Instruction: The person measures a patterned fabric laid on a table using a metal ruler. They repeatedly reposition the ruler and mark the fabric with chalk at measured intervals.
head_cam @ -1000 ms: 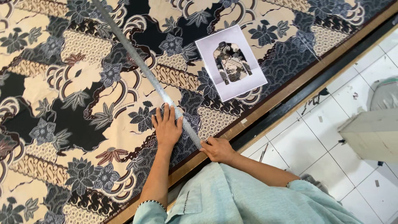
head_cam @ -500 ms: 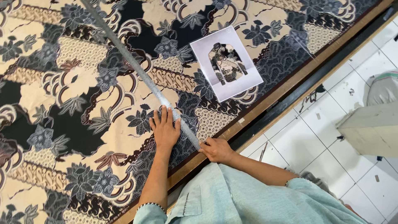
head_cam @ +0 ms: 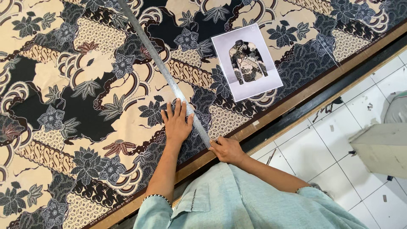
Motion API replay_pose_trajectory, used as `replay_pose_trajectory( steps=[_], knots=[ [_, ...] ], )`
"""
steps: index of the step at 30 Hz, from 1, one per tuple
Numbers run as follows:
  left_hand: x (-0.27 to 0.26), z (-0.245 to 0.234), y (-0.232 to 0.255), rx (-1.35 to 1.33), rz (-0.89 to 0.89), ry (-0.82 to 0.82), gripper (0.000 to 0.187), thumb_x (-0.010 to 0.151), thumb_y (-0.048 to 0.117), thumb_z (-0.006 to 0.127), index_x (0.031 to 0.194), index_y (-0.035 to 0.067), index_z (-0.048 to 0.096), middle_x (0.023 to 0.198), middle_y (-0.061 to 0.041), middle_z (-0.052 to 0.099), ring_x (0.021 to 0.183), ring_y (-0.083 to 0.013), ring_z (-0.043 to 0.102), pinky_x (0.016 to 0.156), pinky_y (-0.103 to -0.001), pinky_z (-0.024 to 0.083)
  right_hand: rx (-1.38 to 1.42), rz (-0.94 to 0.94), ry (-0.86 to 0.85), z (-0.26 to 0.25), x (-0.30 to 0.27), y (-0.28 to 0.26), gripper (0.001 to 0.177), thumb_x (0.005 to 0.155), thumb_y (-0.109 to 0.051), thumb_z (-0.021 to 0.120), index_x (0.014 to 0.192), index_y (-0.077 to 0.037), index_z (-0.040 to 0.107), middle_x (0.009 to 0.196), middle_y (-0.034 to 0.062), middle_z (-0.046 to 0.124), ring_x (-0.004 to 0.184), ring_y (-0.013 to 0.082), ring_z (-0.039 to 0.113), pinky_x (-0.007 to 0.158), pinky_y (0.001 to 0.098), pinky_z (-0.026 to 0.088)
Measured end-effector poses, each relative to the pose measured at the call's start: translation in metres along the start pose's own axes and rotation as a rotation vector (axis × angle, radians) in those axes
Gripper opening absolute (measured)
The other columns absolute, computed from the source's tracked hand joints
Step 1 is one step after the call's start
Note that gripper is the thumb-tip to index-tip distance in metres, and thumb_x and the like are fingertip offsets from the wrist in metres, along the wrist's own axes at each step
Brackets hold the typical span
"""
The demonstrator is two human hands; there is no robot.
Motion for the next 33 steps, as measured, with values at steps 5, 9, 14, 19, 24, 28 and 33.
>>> replay_pose_trajectory(
  steps=[5, 9, 14, 19, 24, 28, 33],
  knots=[
    [0.002, 0.0, -0.001, -0.008, -0.003, -0.02, 0.064, 0.103, 0.053, 0.041, 0.155, 0.016, 0.046, 0.165, -0.01, 0.034, 0.154, -0.0416, 0.018, 0.122, -0.066, 0.006, -0.004, -0.002, 0.004, 0.001, 0.001, 0.0, 0.029, 0.091, -0.031, 0.076, 0.113, -0.012, 0.074, 0.078, 0.0041, 0.051, 0.059, 0.0198, 0.06, 0.047, 0.0353, 0.046],
    [0.001, 0.001, -0.001, -0.005, -0.014, -0.052, 0.064, 0.102, 0.054, 0.04, 0.155, 0.017, 0.046, 0.165, -0.008, 0.033, 0.154, -0.0417, 0.017, 0.121, -0.068, 0.006, -0.008, -0.01, 0.009, -0.002, 0.0, -0.002, 0.028, 0.091, -0.03, 0.076, 0.112, -0.011, 0.075, 0.077, 0.0036, 0.051, 0.058, 0.0181, 0.06, 0.047, 0.0337, 0.046],
    [0.002, 0.001, -0.001, 0.005, 0.005, -0.025, 0.064, 0.103, 0.053, 0.04, 0.154, 0.016, 0.046, 0.165, -0.009, 0.034, 0.154, -0.0431, 0.017, 0.12, -0.068, 0.007, -0.013, -0.015, 0.02, -0.004, 0.002, -0.002, 0.028, 0.091, -0.03, 0.076, 0.111, -0.011, 0.076, 0.076, 0.0029, 0.051, 0.058, 0.0169, 0.059, 0.046, 0.0327, 0.046],
    [-0.001, 0.001, -0.001, -0.013, 0.01, 0.015, 0.064, 0.103, 0.051, 0.043, 0.154, 0.014, 0.048, 0.165, -0.01, 0.035, 0.153, -0.044, 0.021, 0.121, -0.069, 0.009, 0.003, -0.001, 0.014, -0.003, 0.002, -0.001, 0.028, 0.091, -0.031, 0.075, 0.111, -0.011, 0.075, 0.077, 0.0028, 0.052, 0.059, 0.0174, 0.06, 0.048, 0.033, 0.047],
    [-0.003, 0.0, -0.001, -0.019, 0.034, 0.067, 0.062, 0.103, 0.05, 0.047, 0.153, 0.013, 0.051, 0.164, -0.011, 0.037, 0.151, -0.0465, 0.025, 0.12, -0.07, 0.012, -0.047, 0.052, -0.038, 0.001, 0.0, -0.001, 0.028, 0.088, -0.034, 0.077, 0.109, -0.016, 0.076, 0.077, 0.0049, 0.054, 0.055, 0.0214, 0.059, 0.046, 0.0365, 0.047],
    [-0.003, 0.003, -0.004, -0.04, 0.045, 0.082, 0.063, 0.103, 0.049, 0.05, 0.153, 0.012, 0.051, 0.163, -0.012, 0.039, 0.15, -0.0479, 0.027, 0.12, -0.071, 0.012, -0.049, 0.086, -0.051, 0.003, -0.005, 0.003, 0.026, 0.086, -0.031, 0.078, 0.107, -0.017, 0.077, 0.079, 0.006, 0.055, 0.054, 0.0259, 0.059, 0.047, 0.0392, 0.046],
    [-0.001, 0.002, -0.004, -0.071, 0.036, 0.069, 0.062, 0.105, 0.048, 0.05, 0.154, 0.011, 0.051, 0.164, -0.013, 0.039, 0.151, -0.0479, 0.025, 0.12, -0.071, 0.011, 0.057, 0.108, 0.089, -0.009, -0.012, 0.005, 0.015, 0.089, -0.02, 0.08, 0.102, -0.012, 0.076, 0.08, 0.0043, 0.056, 0.061, 0.0248, 0.06, 0.052, 0.0385, 0.047]
  ],
)
Point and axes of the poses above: each hand's wrist, its own x-axis towards the middle knuckle, its own z-axis out of the palm, y = z × x, the point moved 3 cm from there along x, towards the middle knuckle
